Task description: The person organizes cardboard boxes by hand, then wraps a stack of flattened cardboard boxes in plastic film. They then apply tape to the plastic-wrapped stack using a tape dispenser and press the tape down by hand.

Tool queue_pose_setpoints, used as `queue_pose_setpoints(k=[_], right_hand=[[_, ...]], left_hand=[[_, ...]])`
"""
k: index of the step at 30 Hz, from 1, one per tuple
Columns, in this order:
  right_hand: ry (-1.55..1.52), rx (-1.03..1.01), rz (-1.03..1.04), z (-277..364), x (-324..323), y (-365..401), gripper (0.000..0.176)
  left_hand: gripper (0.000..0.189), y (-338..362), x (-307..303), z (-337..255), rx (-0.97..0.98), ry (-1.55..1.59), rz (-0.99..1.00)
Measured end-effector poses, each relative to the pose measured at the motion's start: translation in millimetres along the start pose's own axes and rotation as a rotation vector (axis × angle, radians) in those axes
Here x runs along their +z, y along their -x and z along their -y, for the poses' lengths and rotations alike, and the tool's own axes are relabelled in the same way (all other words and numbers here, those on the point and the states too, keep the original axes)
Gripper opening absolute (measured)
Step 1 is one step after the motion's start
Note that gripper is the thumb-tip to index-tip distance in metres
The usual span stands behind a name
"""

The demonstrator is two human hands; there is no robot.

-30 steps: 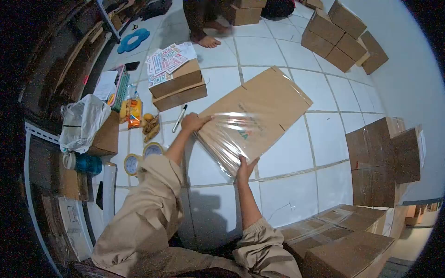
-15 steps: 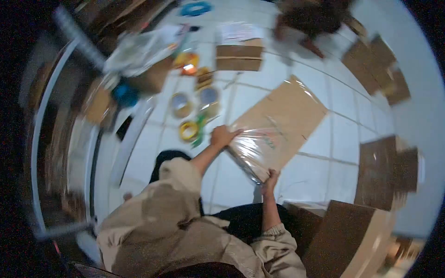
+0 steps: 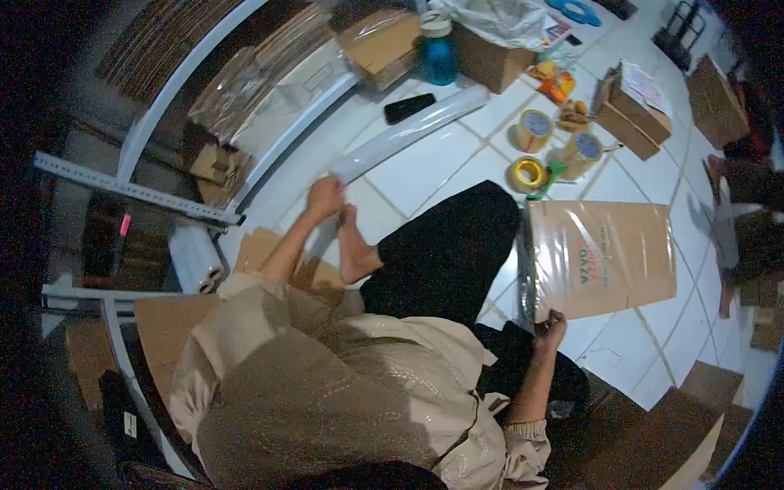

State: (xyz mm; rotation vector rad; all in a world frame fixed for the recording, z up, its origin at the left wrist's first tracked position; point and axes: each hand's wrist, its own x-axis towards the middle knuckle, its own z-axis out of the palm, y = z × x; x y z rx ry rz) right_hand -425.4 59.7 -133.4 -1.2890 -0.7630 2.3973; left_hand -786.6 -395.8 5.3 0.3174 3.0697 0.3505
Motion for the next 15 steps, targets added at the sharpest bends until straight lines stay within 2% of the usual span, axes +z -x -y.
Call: queue_pose_setpoints(k=[1, 3, 5, 7, 8, 10, 13, 15], right_hand=[[0.045, 0.013, -0.179, -0.7, 15.9, 1.1, 0.014], [0.141, 0.099, -0.121, 2.5, -8.4, -15.4, 0.014], [0.153, 0.096, -0.195, 4.8, 9.5, -2.8, 0.013], [0.158, 0.079, -0.274, 6.1, 20.0, 3.4, 0.013], [0.093, 0.088, -0.268, 6.8, 20.0, 3.6, 0.012], [0.027, 0.089, -0.265, 8.5, 10.2, 0.4, 0.012], [-0.007, 0.122, -0.143, 9.6, 9.2, 2.4, 0.013], [0.019, 0.027, -0.311, 5.9, 32.0, 15.7, 0.016]], left_hand=[[0.024, 9.1, 1.4, 48.8, -0.114, -0.208, 0.292], [0.023, 59.9, 25.8, 116.8, -0.083, -0.205, 0.58], [0.064, 104.6, 67.3, 140.8, -0.105, -0.158, 0.9], [0.048, 168.6, 98.2, 131.1, -0.097, 0.316, 0.449], [0.048, 175.4, 95.2, 112.4, -0.098, 0.319, 0.457], [0.054, 181.2, 71.7, 69.8, 0.161, -0.065, 0.242], [0.046, 170.4, 92.8, 80.0, 0.131, -0.063, 0.153], [0.042, 160.0, 92.7, 95.3, 0.151, -0.034, 0.126]])
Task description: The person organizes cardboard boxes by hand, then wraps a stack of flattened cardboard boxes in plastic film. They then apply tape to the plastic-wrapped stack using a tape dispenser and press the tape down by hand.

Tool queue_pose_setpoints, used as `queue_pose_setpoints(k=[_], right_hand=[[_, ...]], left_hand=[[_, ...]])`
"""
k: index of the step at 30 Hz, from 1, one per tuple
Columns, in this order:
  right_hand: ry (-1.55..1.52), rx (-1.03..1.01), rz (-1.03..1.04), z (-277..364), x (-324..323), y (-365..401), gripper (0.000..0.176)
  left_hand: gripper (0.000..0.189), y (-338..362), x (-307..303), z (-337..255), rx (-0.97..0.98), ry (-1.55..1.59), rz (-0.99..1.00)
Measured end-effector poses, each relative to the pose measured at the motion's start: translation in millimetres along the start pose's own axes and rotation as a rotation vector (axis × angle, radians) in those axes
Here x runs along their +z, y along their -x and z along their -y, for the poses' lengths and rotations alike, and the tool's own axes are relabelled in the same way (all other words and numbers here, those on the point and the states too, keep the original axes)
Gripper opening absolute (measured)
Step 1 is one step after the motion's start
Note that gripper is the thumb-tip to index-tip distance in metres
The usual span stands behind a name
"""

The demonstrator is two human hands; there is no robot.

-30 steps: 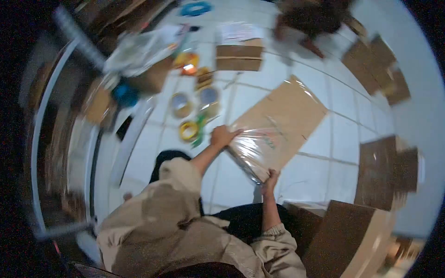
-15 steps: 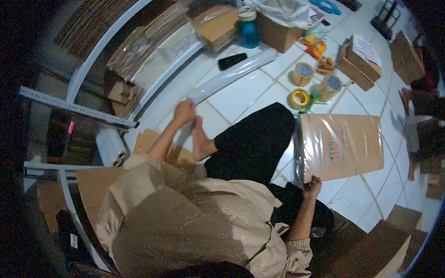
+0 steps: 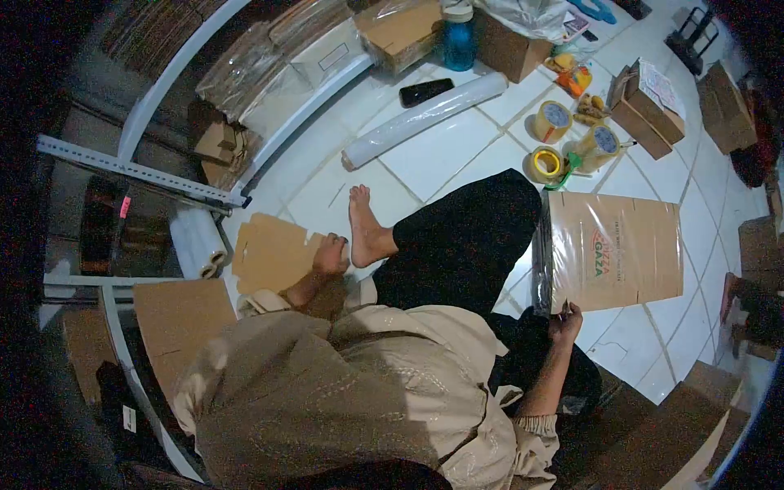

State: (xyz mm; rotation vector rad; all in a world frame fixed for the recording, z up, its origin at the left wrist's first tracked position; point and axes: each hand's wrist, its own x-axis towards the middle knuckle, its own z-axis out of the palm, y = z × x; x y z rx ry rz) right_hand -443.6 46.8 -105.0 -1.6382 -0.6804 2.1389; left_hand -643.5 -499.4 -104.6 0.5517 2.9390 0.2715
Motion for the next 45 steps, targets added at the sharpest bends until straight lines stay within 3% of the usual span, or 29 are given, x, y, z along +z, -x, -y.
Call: queue_pose_setpoints(k=[1, 3, 5, 6, 7, 8, 9, 11, 12, 13, 14, 16, 17, 20, 22, 23, 25, 29, 32, 34, 35, 37, 40, 42, 44, 45], right_hand=[[-0.015, -0.007, 0.005, -1.4, 2.8, 2.0, 0.016], [-0.022, -0.019, 0.054, 1.5, 1.6, 4.5, 0.019], [-0.043, -0.019, 0.059, -8.8, -20.9, -40.2, 0.023], [0.007, -0.009, 0.04, -8.9, -23.3, -42.4, 0.023], [-0.109, -0.086, 0.12, -12.9, -11.5, -27.0, 0.022], [-0.017, -0.15, 0.14, -15.2, -19.5, -30.3, 0.019], [-0.016, -0.081, 0.042, -12.9, -19.1, -42.6, 0.022], [-0.169, -0.163, 0.009, 3.2, 7.6, 6.1, 0.024], [-0.256, -0.145, 0.056, -15.7, -21.9, -75.5, 0.031], [-0.044, -0.382, -0.196, 1.4, -0.7, -32.1, 0.04], [-0.211, -0.295, -0.246, 13.5, 3.2, -32.2, 0.048], [-0.243, -0.276, -0.32, 36.9, 12.5, 3.9, 0.059], [-0.289, -0.296, -0.342, 46.0, 13.8, 16.4, 0.059], [-0.186, -0.388, -0.481, 72.8, 2.1, 17.3, 0.071], [0.063, -0.529, -0.599, 86.6, -16.2, -23.0, 0.079], [0.145, -0.603, -0.638, 107.7, -15.7, -10.9, 0.077], [0.333, -0.727, -0.729, 151.2, -34.4, -36.5, 0.072], [0.5, -1.005, -0.837, 257.2, -37.3, -83.8, 0.056], [0.535, -1.026, -0.782, 324.8, -21.4, -128.2, 0.056], [0.857, -1.069, -0.78, 354.5, -17.4, -172.4, 0.058], [0.968, -0.972, -0.699, 367.4, -17.5, -184.1, 0.059], [1.2, -0.693, -0.543, 385.8, -19.2, -191.7, 0.063], [1.458, -0.477, -0.434, 387.1, -23.9, -198.2, 0.08], [1.457, -0.468, -0.427, 392.4, -18.9, -189.1, 0.084], [1.462, -0.448, -0.435, 380.8, -24.7, -183.6, 0.088], [1.431, -0.457, -0.5, 377.3, -25.2, -180.3, 0.087]], left_hand=[[0.037, -4.8, -6.0, 9.1, 0.016, 0.025, -0.021], [0.047, -11.8, -17.4, 21.2, -0.129, 0.037, 0.038], [0.058, -26.9, -3.0, 50.8, -0.281, -0.074, 0.081], [0.063, -40.3, -30.1, 40.7, -0.348, -0.038, 0.101], [0.063, -61.4, 14.0, 67.5, -0.509, 0.015, -0.321], [0.06, -90.4, -4.6, 53.7, -0.529, 0.153, -0.458], [0.058, -117.8, -35.5, 28.2, -0.545, 0.301, -0.577], [0.048, -148.7, -104.4, -77.9, -0.25, 0.514, -0.723], [0.046, -159.3, -124.0, -133.9, -0.128, 0.576, -0.743], [0.044, -176.5, -117.7, -172.6, 0.01, 0.657, -0.676], [0.042, -189.4, -109.6, -208.9, 0.143, 0.733, -0.607], [0.043, -189.9, -72.1, -292.3, 0.226, 0.838, -0.221], [0.059, -190.7, -44.6, -322.6, 0.136, 0.868, 0.204], [0.109, -149.1, 83.1, -402.6, -0.074, 1.11, 0.559], [0.111, -115.3, 70.4, -451.2, -0.098, 0.712, 0.518], [0.111, -109.5, 70.3, -460.1, -0.103, 0.718, 0.526], [0.111, -102.5, 76.9, -466.1, -0.05, 0.692, 0.285], [0.104, -117.8, 111.1, -450.1, -0.029, 0.845, 0.358], [0.092, -116.3, 102.8, -448.9, 0.144, 0.789, 0.306], [0.087, -112.4, 86.1, -452.8, 0.192, 0.812, 0.318], [0.087, -113.5, 79.6, -454.0, 0.182, 0.804, 0.293], [0.081, -116.6, 74.7, -453.2, 0.159, 0.785, 0.432], [0.077, -117.7, 103.6, -432.1, 0.205, 0.756, 0.473], [0.073, -118.2, 113.9, -423.0, 0.285, 0.612, 0.536], [0.072, -115.3, 104.2, -429.8, 0.121, 0.949, 0.452], [0.065, -117.3, 104.5, -427.6, 0.089, 0.911, 0.428]])
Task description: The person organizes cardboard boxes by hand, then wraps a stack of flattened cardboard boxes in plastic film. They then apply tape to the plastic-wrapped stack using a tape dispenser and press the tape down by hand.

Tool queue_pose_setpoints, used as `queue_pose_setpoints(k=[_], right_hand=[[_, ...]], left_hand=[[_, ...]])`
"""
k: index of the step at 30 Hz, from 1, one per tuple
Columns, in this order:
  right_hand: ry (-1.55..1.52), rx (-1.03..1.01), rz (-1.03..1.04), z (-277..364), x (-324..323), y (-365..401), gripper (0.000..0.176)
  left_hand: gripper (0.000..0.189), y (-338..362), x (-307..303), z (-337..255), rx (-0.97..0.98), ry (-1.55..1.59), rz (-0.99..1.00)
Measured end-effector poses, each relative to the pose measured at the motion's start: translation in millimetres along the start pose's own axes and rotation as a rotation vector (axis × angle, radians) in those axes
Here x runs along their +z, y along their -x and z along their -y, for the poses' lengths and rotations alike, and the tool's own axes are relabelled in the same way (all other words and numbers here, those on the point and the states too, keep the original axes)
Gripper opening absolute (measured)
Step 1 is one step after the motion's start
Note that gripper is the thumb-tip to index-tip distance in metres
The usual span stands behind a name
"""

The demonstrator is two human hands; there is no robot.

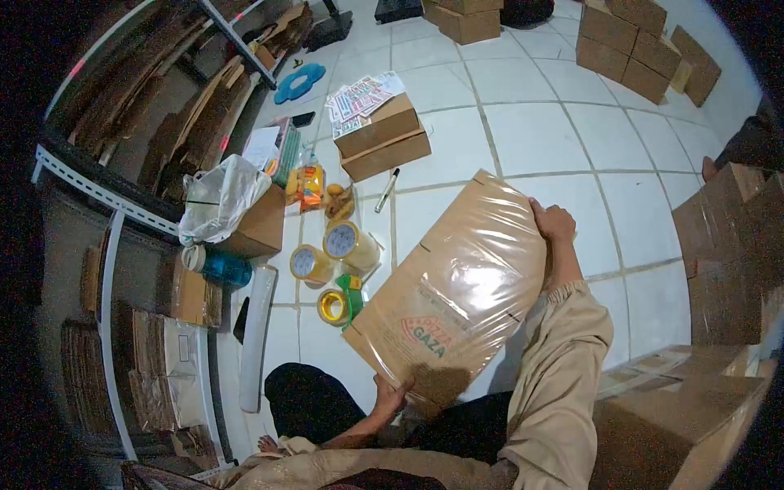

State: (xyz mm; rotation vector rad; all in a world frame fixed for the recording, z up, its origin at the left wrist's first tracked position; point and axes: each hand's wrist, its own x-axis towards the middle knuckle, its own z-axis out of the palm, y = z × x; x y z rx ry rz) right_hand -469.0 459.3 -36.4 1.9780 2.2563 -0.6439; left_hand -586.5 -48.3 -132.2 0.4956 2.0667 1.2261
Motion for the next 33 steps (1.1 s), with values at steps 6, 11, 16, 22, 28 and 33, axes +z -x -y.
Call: queue_pose_setpoints(k=[6, 11, 16, 22, 28, 33], right_hand=[[-0.038, 0.174, -0.133, -37.6, 17.6, 70.0, 0.085], [-0.115, 0.363, -0.185, -66.2, 47.0, 172.2, 0.075], [-0.174, 0.357, -0.059, -66.5, 87.0, 251.4, 0.065], [-0.309, 0.281, 0.145, -51.7, 91.3, 288.6, 0.071], [-0.257, 0.252, 0.145, -67.3, 97.5, 319.4, 0.07], [-0.14, 0.22, 0.035, -60.4, 83.0, 330.0, 0.071]], left_hand=[[0.053, -69.9, -73.0, 29.1, 0.036, -0.022, 0.222], [0.054, -102.2, -131.2, -40.9, 0.008, 0.09, 0.216], [0.043, -144.7, -168.2, -33.2, -0.011, 0.125, 0.076], [0.069, -139.5, -203.2, -42.6, -0.058, -0.524, -0.083], [0.076, -89.4, -191.7, -48.7, -0.087, -0.718, -0.274], [0.085, -93.6, -202.0, -76.9, -0.191, -0.854, -0.154]])
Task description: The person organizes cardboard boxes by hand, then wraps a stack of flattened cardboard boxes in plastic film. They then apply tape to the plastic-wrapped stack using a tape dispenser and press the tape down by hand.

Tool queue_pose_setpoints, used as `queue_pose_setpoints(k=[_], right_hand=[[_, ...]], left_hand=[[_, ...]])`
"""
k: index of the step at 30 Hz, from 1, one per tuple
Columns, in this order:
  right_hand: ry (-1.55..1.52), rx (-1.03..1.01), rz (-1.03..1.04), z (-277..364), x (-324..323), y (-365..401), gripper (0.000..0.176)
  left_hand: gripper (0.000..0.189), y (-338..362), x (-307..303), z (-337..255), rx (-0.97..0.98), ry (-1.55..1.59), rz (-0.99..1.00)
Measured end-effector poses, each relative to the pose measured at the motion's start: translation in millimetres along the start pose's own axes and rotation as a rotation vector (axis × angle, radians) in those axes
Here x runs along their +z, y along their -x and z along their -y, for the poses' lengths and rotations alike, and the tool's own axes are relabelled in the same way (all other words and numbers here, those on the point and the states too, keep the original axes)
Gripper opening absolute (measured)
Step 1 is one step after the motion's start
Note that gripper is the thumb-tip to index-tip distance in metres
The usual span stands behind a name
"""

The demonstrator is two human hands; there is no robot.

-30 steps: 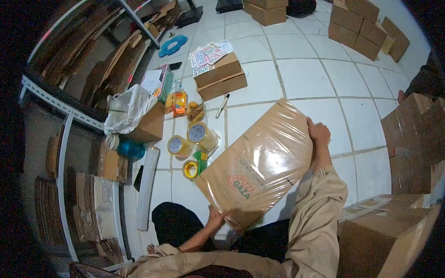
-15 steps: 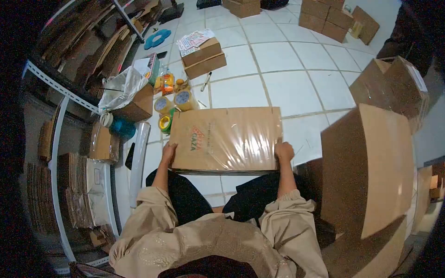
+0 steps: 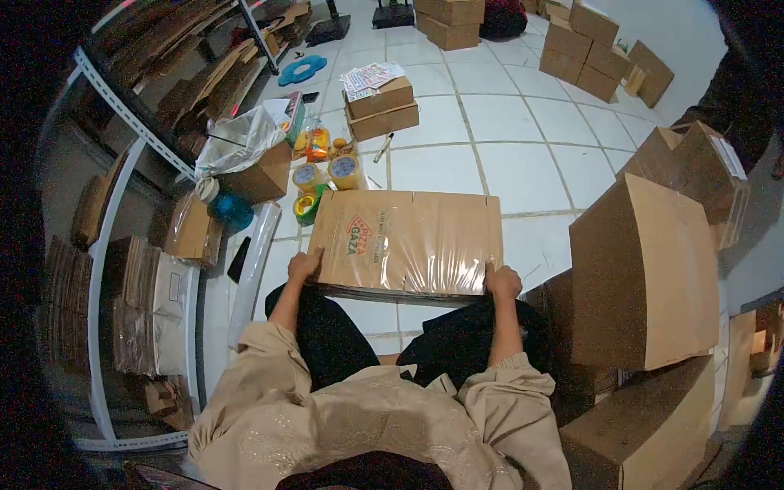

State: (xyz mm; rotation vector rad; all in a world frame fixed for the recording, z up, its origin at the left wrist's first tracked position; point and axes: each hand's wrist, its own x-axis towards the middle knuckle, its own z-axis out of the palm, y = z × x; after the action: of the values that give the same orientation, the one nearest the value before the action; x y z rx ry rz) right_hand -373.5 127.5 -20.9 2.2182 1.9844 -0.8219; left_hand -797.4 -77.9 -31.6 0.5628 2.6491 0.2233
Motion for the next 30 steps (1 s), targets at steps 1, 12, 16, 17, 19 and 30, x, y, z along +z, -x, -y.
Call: queue_pose_setpoints(k=[1, 12, 16, 17, 19, 30], right_hand=[[0.016, -0.009, -0.063, -1.2, 2.4, -2.9, 0.072], [-1.022, -0.18, 0.235, -38.6, 27.6, -66.7, 0.049], [-1.157, -0.137, 0.476, 0.6, -36.9, -48.9, 0.036], [-1.16, -0.168, 0.464, 8.2, -50.7, -54.0, 0.034], [-1.19, -0.115, 0.428, 28.9, -86.5, -34.0, 0.032], [-1.018, 0.014, 0.467, 34.2, -114.2, -33.5, 0.038]], left_hand=[[0.09, -1.8, -8.4, 1.6, 0.003, 0.003, 0.03], [0.083, -33.9, 3.4, 23.2, 0.052, 0.114, 0.288], [0.057, -69.8, -2.4, 33.3, 0.092, 0.899, 0.72], [0.055, -26.0, -48.8, 9.0, 0.019, 0.814, 0.598], [0.055, -90.1, -56.7, 14.6, 0.292, 0.707, 0.629], [0.034, 4.4, -171.3, -58.0, 0.12, 0.43, 0.521]])
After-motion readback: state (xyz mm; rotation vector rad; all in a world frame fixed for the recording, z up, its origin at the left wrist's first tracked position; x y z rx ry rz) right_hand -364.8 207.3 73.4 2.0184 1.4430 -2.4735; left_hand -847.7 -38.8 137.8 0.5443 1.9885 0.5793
